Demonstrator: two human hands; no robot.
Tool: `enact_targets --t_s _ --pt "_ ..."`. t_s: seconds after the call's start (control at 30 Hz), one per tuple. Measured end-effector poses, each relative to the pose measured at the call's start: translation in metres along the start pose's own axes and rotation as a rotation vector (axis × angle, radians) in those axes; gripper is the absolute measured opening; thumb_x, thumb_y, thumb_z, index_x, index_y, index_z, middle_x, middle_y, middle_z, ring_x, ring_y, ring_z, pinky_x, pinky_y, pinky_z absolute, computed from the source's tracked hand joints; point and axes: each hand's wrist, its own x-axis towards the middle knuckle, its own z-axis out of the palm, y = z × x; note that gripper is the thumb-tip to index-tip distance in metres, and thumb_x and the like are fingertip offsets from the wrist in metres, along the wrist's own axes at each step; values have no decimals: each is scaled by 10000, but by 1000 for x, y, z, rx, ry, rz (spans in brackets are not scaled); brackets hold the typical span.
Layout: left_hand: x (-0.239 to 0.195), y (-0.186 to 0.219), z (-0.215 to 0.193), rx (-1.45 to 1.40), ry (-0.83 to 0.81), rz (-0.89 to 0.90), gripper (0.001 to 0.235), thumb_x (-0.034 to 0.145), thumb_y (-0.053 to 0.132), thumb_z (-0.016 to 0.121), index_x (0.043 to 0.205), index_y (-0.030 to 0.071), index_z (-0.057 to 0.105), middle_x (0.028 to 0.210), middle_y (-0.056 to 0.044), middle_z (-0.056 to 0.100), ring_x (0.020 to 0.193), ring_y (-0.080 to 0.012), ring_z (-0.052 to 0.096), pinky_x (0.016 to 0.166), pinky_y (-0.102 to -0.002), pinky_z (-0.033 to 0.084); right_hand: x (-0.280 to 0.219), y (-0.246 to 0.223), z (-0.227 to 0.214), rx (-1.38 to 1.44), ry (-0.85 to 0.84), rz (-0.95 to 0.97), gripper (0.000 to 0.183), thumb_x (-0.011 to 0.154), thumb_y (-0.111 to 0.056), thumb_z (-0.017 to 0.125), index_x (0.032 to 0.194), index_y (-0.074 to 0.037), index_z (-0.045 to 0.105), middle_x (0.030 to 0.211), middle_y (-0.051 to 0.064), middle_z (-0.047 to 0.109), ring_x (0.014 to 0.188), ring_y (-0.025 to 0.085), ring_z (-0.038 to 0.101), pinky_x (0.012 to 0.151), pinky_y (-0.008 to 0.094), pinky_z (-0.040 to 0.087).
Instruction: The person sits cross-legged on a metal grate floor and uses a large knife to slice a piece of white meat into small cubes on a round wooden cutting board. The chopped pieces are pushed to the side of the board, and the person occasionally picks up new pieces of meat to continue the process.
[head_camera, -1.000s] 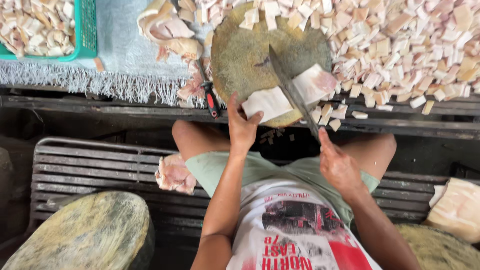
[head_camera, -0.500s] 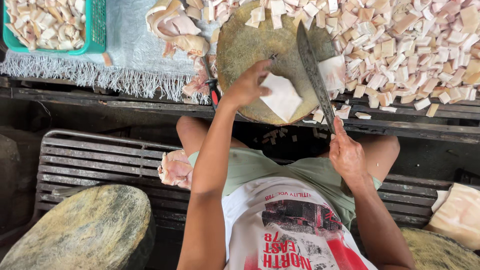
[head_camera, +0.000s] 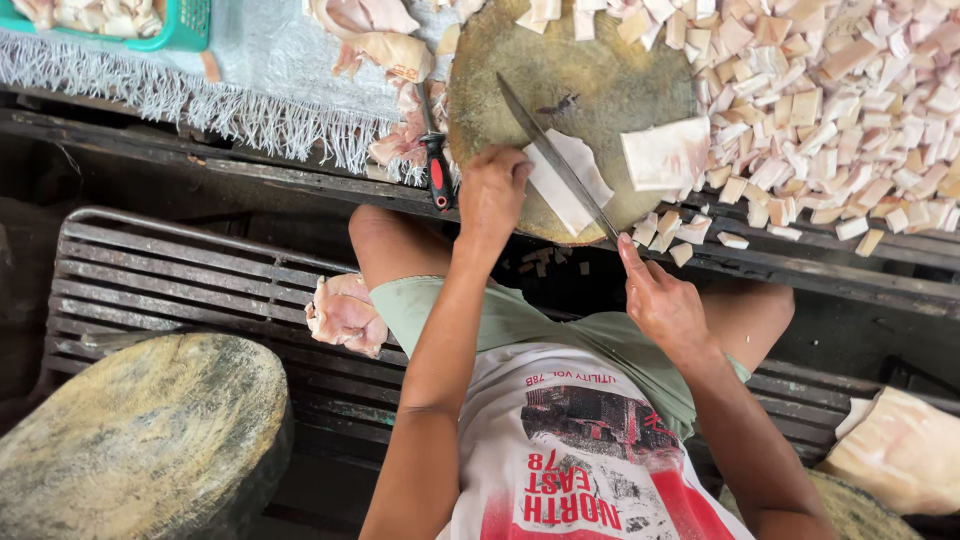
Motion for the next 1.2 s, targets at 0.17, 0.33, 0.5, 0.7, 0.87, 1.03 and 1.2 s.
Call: enact_targets --t_s 0.17,0.33,0.5,0.7,0.87,1.03,1.2 --pt "0 4 0 -30 23 37 73 834 62 774 869 30 718 960 -153 709 931 -382 661 864 -472 528 5 2 -12 118 105 -74 678 903 19 666 1543 -74 464 858 155 696 646 339 665 577 441 549" --pt "-4 1 -2 -151 28 -69 147 822 57 797 889 -8 683 1001 -178 661 894 -374 657 792 -460 528 -9 7 -58 237 419 -49 521 1033 34 640 1529 -36 497 814 132 731 682 204 717 599 368 577" --pt "-7 -1 2 -137 16 -95 144 820 55 804 885 6 684 978 -151 656 898 -367 668 789 -455 533 -12 24 -35 -112 302 -125 398 1036 1 580 1425 21 498 1001 221 715 645 221 644 541 353 539" --pt "11 4 7 -25 -10 15 289 795 137 818 1024 17 689 1035 -178 675 986 -421 642 865 -487 515 -14 40 -10 -51 4 -149 639 913 -49 626 1531 0 472 993 181 721 642 331 663 556 449 545" --pt "10 14 15 126 -142 -85 478 623 180 853 1042 13 694 1108 -223 680 1020 -474 615 853 -543 475 -5 22 -7 -11 113 -130 615 900 -38 600 1500 -54 464 1189 222 759 699 363 694 573 467 550" --pt "11 19 33 -132 -512 -146 358 859 175 790 1144 35 626 1078 -184 745 1086 -377 697 924 -473 550 12 27 5 52 31 146 665 955 -53 612 1591 -96 420 871 249 706 670 452 663 621 553 538" --pt "-18 15 12 -426 -372 -296 473 862 157 768 1292 58 596 1069 -199 748 958 -332 737 855 -431 580 -1 28 4 234 139 302 629 990 -61 590 1594 -128 429 805 289 656 695 466 662 629 547 527"
